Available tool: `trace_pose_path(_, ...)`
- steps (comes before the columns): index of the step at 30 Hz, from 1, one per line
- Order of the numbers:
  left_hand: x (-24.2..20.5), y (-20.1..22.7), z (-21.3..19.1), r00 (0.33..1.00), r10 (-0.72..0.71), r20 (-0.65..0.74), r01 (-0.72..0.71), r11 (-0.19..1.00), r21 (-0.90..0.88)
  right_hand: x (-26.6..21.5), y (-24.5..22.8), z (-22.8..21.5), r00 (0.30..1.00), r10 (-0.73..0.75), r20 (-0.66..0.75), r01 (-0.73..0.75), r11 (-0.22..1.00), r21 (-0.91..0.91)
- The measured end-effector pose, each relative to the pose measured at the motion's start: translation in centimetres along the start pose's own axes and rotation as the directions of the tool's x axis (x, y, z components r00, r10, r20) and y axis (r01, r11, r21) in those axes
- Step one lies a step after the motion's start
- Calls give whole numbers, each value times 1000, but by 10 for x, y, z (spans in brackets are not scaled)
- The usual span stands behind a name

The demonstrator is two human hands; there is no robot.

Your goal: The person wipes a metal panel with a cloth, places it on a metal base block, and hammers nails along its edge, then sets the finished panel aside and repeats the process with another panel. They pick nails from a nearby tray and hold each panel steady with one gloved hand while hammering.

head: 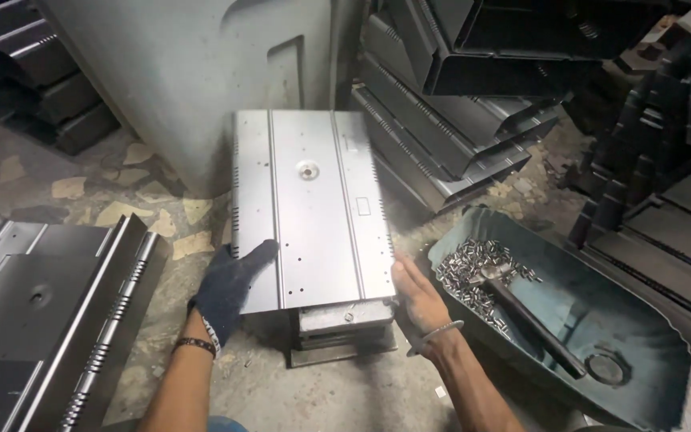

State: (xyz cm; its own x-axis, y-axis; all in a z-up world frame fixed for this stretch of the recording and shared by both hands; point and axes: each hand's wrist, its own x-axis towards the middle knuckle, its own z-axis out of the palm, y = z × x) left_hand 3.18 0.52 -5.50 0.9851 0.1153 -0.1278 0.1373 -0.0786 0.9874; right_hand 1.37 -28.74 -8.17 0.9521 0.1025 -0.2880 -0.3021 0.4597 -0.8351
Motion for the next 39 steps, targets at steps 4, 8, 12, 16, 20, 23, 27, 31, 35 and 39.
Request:
trace_pose_path(4, 0, 19, 2, 998, -60, -32, 56, 993, -107, 11, 15, -10, 1000, 4, -11, -4, 998, 59)
trace_pose_path(8, -3, 20, 1, 995, -71, -65, 65, 994, -86, 18, 22, -17, 1000, -19, 12, 18, 999, 51)
trace_pose_path(12, -2, 21, 2, 993, -79, -86, 78, 997, -10, 18, 18, -13, 1000, 0, -17, 0, 1000, 7)
trace_pose_path(16, -1, 23, 2, 991, -110, -72, 101, 988, -117, 18, 16, -11, 1000, 24, -8, -24, 999, -46)
trace_pose_path(20, 5, 13, 0, 991, -118, -61, 110, 986, -126, 18, 14, -9, 999, 37, -28, -38, 999, -36)
trace_pose_path(23, 21, -22, -12, 998, -37, -46, 39, 998, 46, 18, 16, -10, 999, 27, -39, -31, 995, -97)
trace_pose_path(27, 28, -29, -14, 888, 452, 82, -441, 788, 429, 21, 19, -12, 1000, 4, 7, -4, 999, -48)
trace_pose_path(31, 11, 12, 0, 999, -23, -46, 23, 1000, 1, 14, 11, -2, 998, 49, -36, -49, 999, -13)
trace_pose_path(35, 9, 15, 0, 997, -38, -66, 38, 999, 3, 18, 17, -11, 998, 43, -50, -44, 999, -18)
trace_pose_path(39, 11, 13, 0, 998, -12, -57, 12, 1000, 6, 16, 13, -6, 998, 45, -50, -47, 998, -36)
